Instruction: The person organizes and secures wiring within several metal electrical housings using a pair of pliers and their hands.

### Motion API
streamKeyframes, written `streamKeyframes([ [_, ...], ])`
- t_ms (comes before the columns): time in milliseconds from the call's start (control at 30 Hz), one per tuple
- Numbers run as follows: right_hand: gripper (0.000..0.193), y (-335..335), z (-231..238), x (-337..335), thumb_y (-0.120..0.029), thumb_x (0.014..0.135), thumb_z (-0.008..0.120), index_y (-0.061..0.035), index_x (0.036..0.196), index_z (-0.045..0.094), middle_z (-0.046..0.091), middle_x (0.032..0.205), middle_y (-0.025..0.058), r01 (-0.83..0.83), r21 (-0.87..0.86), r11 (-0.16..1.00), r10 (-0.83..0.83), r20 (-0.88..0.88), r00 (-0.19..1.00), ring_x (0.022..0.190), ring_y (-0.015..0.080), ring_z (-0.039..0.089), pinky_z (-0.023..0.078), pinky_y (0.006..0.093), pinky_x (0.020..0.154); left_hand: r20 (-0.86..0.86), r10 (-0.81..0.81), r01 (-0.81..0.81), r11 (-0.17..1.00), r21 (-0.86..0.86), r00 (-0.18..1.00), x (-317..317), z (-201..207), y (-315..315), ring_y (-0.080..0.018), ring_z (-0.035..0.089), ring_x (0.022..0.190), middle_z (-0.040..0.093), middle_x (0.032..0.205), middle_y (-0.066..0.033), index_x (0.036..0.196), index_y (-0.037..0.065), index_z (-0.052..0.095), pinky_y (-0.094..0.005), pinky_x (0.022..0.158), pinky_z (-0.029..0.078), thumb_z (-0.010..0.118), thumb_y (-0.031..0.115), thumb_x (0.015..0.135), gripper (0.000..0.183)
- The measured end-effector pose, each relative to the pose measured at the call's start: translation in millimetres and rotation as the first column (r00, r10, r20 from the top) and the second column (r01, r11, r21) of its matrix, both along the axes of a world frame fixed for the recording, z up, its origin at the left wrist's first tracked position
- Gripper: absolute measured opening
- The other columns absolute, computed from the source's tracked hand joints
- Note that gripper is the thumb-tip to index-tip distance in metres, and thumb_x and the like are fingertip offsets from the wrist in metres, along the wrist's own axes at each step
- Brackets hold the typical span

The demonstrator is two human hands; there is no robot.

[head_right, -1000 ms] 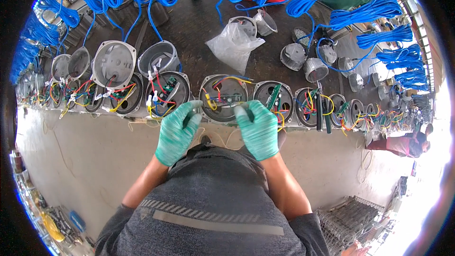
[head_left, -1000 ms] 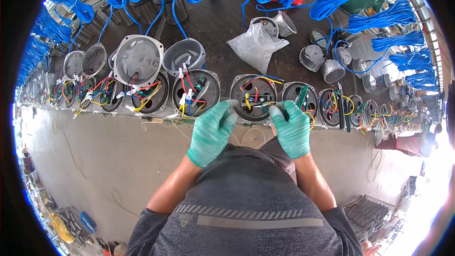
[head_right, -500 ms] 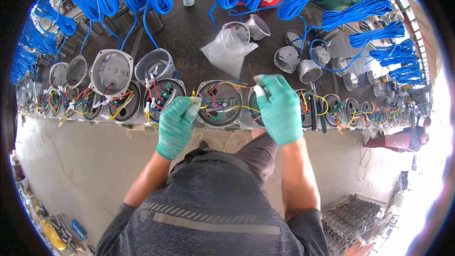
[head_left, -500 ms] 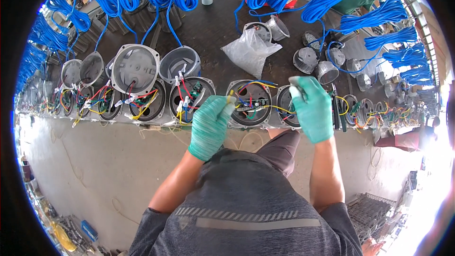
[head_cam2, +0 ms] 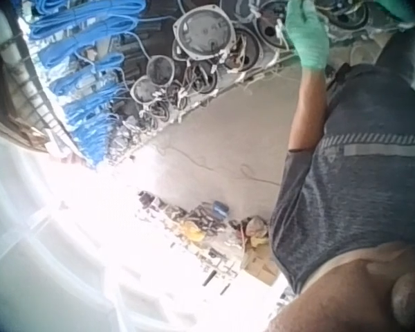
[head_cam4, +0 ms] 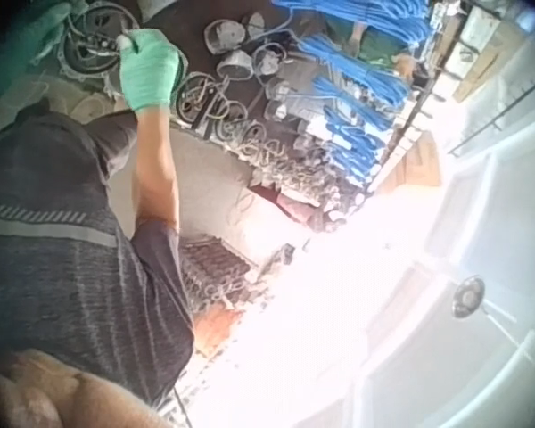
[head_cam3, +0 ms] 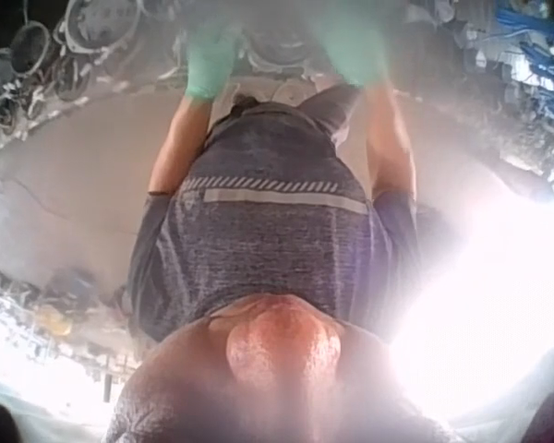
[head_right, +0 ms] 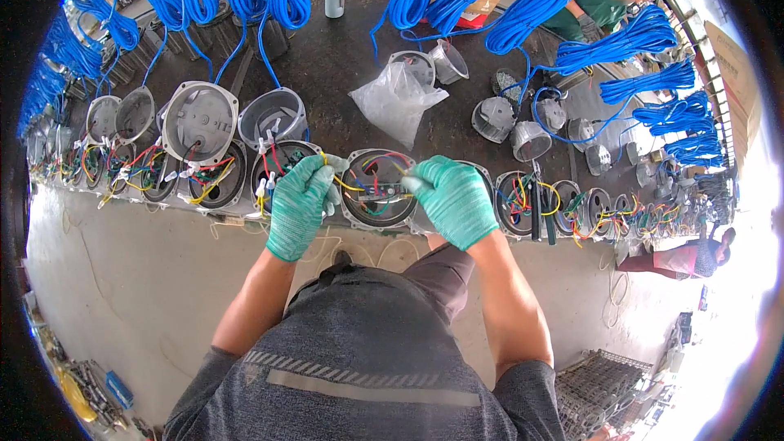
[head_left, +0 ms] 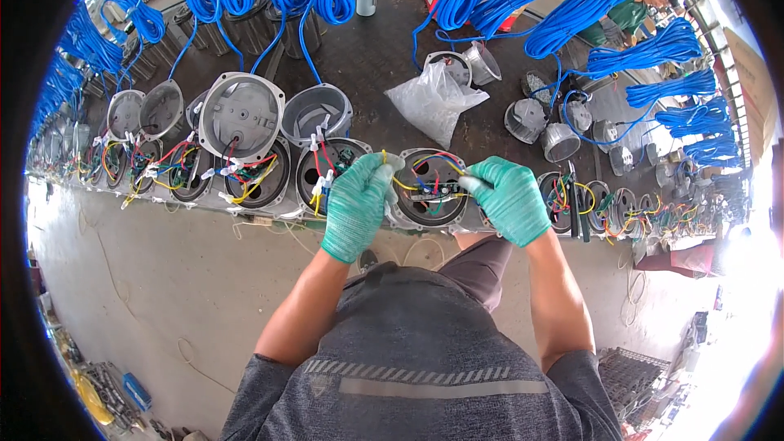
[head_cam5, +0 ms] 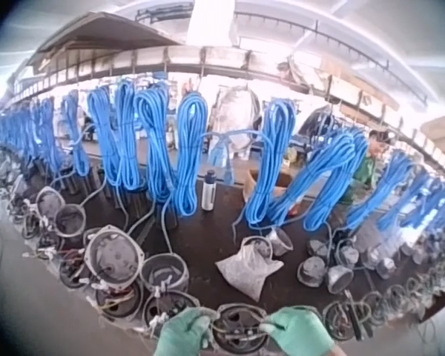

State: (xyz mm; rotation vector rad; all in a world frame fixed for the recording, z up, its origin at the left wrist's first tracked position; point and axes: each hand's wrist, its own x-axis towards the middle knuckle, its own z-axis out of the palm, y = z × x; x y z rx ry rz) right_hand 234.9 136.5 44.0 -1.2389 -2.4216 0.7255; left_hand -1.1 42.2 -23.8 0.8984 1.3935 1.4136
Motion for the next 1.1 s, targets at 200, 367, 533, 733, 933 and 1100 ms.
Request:
streamKeyframes([
  [200,0.021,-8,-2,-8,-0.023,0.093,0.079,-0.0043,0.101,0.079,0.074,0.098,0.0143,-0.051,0.171,0.984,0.06,-0.047,0.997,0.088,0.0362,0.072,0.057,0.0437,0.077,0.098,-0.129,0.115,0.984,0.139,0.987,5,1,33,-0.0048,0.058,0.063,0.07,0.089,-0.0017,0.125,0.0,0.068,-0.0221,0.059,0.049,0.058,0.012,0.111,0.021],
  [367,0.02,-5,-2,-4,-0.027,0.095,0.076,-0.0094,0.105,0.079,0.072,0.098,0.0117,-0.104,0.248,0.963,0.112,-0.019,0.993,0.088,0.0348,0.071,0.057,0.0441,0.076,-0.308,-0.268,0.305,0.949,0.077,0.913,-1,4,49,-0.0105,0.06,0.073,0.074,0.095,-0.0061,0.124,0.001,0.068,-0.0291,0.067,0.052,0.059,0.01,0.109,0.019],
  [533,0.017,4,2,6,-0.022,0.095,0.076,-0.0064,0.102,0.079,0.072,0.094,0.0134,-0.012,0.251,0.968,0.016,-0.013,1.0,0.086,0.0377,0.071,0.056,0.0449,0.074,-0.307,-0.27,0.308,0.948,0.081,0.912,6,9,49,-0.0126,0.061,0.074,0.071,0.086,-0.0074,0.122,0.002,0.07,-0.0314,0.07,0.052,0.062,0.014,0.109,0.019],
  [733,0.022,57,0,-4,-0.022,0.103,0.066,-0.0056,0.115,0.074,0.073,0.112,0.0163,-0.177,0.235,0.956,0.166,0.064,0.984,0.101,0.0405,0.07,0.055,0.0479,0.09,-0.178,-0.35,0.363,0.931,0.045,0.92,2,6,43,-0.0029,0.051,0.068,0.078,0.105,0.0005,0.124,0.004,0.071,-0.022,0.06,0.046,0.061,0.015,0.111,0.019],
  [933,0.026,100,34,-48,-0.029,0.103,0.064,-0.0067,0.112,0.074,0.074,0.112,0.0185,-0.324,0.086,0.942,0.295,0.245,0.924,0.101,0.0424,0.069,0.053,0.0521,0.091,-0.2,-0.23,0.254,0.962,0.102,0.952,4,2,43,-0.0034,0.053,0.068,0.076,0.095,0.0002,0.117,0.003,0.075,-0.0225,0.06,0.046,0.065,0.013,0.108,0.016],
  [1100,0.021,64,50,-57,-0.026,0.1,0.065,-0.0096,0.108,0.075,0.075,0.105,0.0175,-0.432,0.098,0.897,0.406,0.207,0.89,0.101,0.041,0.071,0.054,0.0532,0.087,-0.447,0.133,0.042,0.933,0.359,0.885,-2,-18,35,-0.0101,0.063,0.073,0.073,0.089,-0.0044,0.114,0.0,0.077,-0.0267,0.065,0.049,0.07,0.01,0.104,0.016],
])
